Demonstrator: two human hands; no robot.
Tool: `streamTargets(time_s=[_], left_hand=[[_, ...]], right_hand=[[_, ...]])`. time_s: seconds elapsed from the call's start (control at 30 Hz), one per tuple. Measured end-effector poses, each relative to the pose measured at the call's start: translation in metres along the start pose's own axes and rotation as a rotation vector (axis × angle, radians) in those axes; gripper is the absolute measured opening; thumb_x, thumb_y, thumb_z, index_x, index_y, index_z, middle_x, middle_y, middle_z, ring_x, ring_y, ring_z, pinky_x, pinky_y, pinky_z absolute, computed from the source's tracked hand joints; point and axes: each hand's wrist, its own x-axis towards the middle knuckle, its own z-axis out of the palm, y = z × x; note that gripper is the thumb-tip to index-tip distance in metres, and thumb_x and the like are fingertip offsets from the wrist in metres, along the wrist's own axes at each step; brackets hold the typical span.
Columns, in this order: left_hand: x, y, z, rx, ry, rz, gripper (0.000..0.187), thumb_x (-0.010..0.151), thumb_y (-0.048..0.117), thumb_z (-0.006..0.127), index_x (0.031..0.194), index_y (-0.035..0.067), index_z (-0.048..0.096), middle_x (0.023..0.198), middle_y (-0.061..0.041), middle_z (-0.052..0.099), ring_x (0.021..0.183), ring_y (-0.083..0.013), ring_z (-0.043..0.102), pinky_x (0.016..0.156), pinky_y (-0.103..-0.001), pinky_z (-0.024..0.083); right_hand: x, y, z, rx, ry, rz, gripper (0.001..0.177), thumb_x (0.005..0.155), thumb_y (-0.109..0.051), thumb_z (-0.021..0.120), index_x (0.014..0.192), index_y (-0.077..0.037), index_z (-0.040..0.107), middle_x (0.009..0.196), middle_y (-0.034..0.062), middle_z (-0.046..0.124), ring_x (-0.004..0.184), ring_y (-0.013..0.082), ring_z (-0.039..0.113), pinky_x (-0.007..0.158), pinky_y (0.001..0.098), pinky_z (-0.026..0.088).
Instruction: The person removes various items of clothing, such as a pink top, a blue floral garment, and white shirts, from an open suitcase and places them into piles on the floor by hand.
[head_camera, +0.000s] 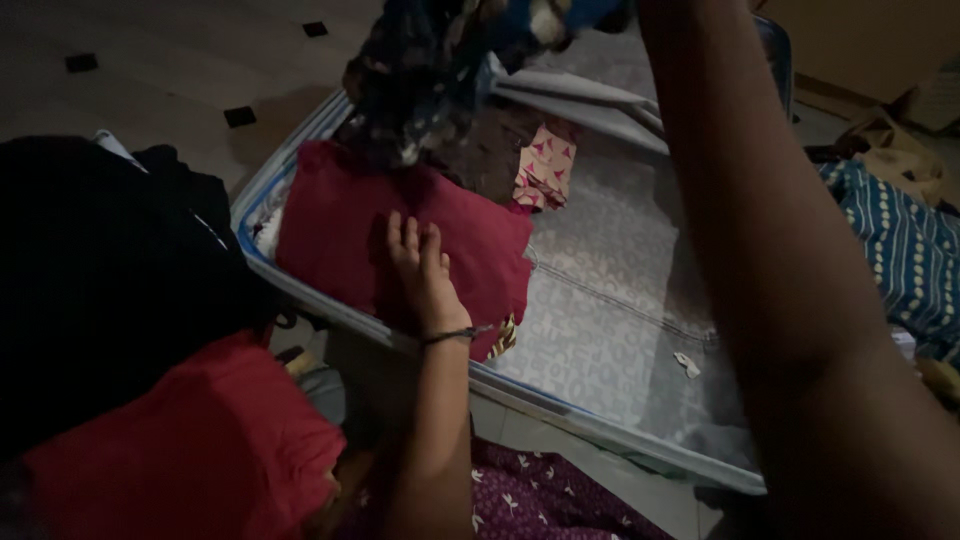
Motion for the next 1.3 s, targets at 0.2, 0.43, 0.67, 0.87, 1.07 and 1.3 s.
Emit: streamTargets(time_s=[0.2, 0.43, 0.67, 0.87, 1.07, 1.3], left_hand=[[-0.005, -0.003, 0.005, -0.06, -0.293, 0.275, 0.075, 0.106, 0.032, 0.066, 0.17, 0.015, 0.031, 0.178, -0.014, 0.028, 0.164, -0.0309, 0.03, 0.133, -0.049, 0.019], [-0.01, 0.019, 0.005, -0.277, -0.159, 0.025, 0.086, 0.094, 0.028, 0.063, 0.163, 0.035, 0.012, 0.174, -0.003, 0.016, 0.156, -0.0312, 0.026, 0.116, -0.057, 0.023], [-0.012, 0.018, 0.006, -0.175, -0.087, -0.018, 0.086, 0.093, 0.029, 0.061, 0.163, 0.039, 0.012, 0.174, -0.006, 0.018, 0.154, -0.0324, 0.029, 0.115, -0.056, 0.025], [-0.009, 0.01, 0.006, -0.173, -0.044, -0.028, 0.087, 0.091, 0.024, 0.063, 0.163, 0.036, 0.016, 0.172, -0.008, 0.023, 0.151, -0.0316, 0.035, 0.114, -0.048, 0.028], [-0.009, 0.004, 0.01, -0.149, -0.166, 0.087, 0.081, 0.091, 0.014, 0.065, 0.163, 0.021, 0.027, 0.172, -0.011, 0.022, 0.156, -0.0307, 0.026, 0.122, -0.045, 0.024], [-0.008, -0.001, 0.008, 0.136, -0.294, 0.209, 0.071, 0.098, 0.013, 0.063, 0.163, 0.006, 0.038, 0.177, -0.014, 0.021, 0.165, -0.0258, 0.015, 0.131, -0.04, 0.012]], right_hand=[[0.001, 0.012, 0.013, 0.115, -0.056, 0.212, 0.08, 0.084, -0.038, 0.075, 0.143, -0.018, 0.025, 0.131, 0.0235, 0.046, 0.112, 0.0449, 0.057, 0.083, 0.0597, 0.052], [-0.007, 0.026, 0.024, 0.265, -0.139, 0.557, 0.097, 0.083, -0.045, 0.074, 0.156, -0.022, 0.013, 0.146, 0.0245, 0.04, 0.123, 0.046, 0.055, 0.089, 0.0633, 0.053], [-0.055, 0.135, 0.138, 0.42, -0.243, 0.455, 0.104, 0.093, -0.048, 0.086, 0.162, -0.02, 0.013, 0.152, 0.0307, 0.049, 0.131, 0.0445, 0.064, 0.095, 0.0528, 0.063], [-0.062, 0.164, 0.186, 0.085, -0.179, 0.321, 0.097, 0.089, -0.028, 0.081, 0.165, -0.033, 0.02, 0.135, 0.0295, 0.066, 0.12, 0.0469, 0.068, 0.091, 0.0467, 0.056], [-0.061, 0.133, 0.16, -0.253, -0.417, 0.283, 0.079, 0.09, -0.002, 0.066, 0.154, -0.047, 0.057, 0.151, 0.0392, 0.037, 0.116, 0.0457, 0.065, 0.094, 0.046, 0.058], [-0.062, 0.063, 0.116, -0.422, -0.429, 0.262, 0.038, 0.089, -0.018, 0.069, 0.126, -0.027, 0.071, 0.108, 0.0154, 0.073, 0.1, 0.0368, 0.069, 0.087, 0.0612, 0.046]])
